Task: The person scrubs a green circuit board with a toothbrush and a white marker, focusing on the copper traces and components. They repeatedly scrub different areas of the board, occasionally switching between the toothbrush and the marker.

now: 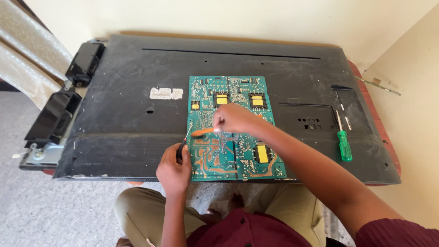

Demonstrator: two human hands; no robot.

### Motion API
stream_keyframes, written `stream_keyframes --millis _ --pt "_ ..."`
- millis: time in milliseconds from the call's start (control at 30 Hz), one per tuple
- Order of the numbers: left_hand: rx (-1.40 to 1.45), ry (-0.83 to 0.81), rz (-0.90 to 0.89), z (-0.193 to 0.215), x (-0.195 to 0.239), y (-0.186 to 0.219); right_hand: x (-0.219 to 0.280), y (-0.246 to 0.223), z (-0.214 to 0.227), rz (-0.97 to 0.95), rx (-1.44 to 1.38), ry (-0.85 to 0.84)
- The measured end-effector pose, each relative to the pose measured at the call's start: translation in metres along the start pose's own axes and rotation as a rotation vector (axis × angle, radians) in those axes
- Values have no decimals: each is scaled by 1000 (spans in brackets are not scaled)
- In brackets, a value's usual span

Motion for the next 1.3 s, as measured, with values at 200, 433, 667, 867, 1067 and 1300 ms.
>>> stream_keyframes --millis 200,433,667,867,1067,1300 --pt "-9 3 -17 -1 -1 1 15 13 11 43 45 4" --pt "-44 15 -14 0 -1 1 45 19 44 89 275 248" --pt "-53 -1 -7 0 -2 -6 49 58 40 -2 34 126" --pt "-79 47 -87 -1 -5 6 95 83 31 -195 8 -200" --pt "-86 -22 23 -2 -1 -4 158 102 17 -408 -106 -281" --pt "-72 10 -42 0 -1 1 202 139 22 -425 -241 -145"
Point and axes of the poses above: each hand's wrist, its own x-axis away from the middle knuckle, its own z-axis out of the back of the hand, y = z × x, the point moved 9 cm from there along -x, towards the middle knuckle, and after that the axes turned 12 degrees about z, right-handed, at the moved point
